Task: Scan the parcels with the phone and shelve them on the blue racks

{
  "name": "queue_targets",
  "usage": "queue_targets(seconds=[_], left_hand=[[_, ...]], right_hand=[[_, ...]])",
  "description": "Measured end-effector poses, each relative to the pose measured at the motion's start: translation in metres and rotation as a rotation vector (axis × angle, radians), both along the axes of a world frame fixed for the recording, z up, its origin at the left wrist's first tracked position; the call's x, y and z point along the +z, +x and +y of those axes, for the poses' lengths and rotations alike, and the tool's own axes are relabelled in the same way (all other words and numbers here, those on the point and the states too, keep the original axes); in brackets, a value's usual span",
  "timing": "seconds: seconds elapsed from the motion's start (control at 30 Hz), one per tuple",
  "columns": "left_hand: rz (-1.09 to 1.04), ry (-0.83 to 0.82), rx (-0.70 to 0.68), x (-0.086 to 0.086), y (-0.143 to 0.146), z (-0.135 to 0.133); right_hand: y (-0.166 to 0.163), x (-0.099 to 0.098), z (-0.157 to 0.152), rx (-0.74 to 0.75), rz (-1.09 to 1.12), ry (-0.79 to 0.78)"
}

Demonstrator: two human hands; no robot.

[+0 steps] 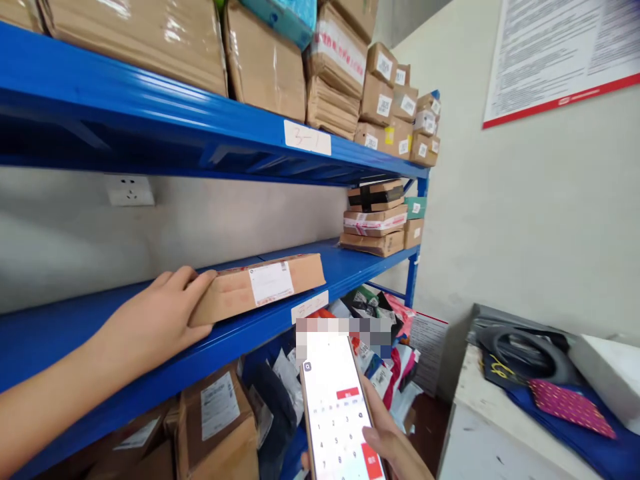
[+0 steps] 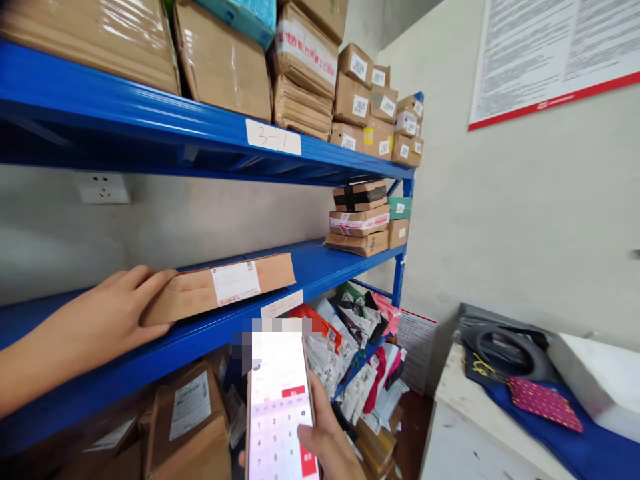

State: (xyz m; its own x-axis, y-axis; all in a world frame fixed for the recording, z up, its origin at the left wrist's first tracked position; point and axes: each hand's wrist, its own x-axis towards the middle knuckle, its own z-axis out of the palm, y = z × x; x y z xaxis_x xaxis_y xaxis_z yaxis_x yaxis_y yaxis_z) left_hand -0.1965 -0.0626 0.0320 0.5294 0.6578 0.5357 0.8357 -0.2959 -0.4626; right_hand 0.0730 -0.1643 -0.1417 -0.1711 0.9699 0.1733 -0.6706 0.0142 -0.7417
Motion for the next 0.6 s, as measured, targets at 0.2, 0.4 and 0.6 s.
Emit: queue_targets(seconds=[0.2, 0.4, 0.6], left_hand=[[0.063, 0.046, -0.027, -0.008, -0.009, 0.009], [0.078, 0.131, -0.057, -0.021, -0.018, 0.017], [-0.055, 0.191, -0.153, -0.035, -0.026, 0.024]], right_hand=[[-0.005, 0.001, -0.006, -0.020, 0.047, -0.093], [-0.014, 0.010, -0.003, 0.064, 0.117, 0.056], [-0.021, -0.002, 0.008, 0.125, 0.071, 0.087]])
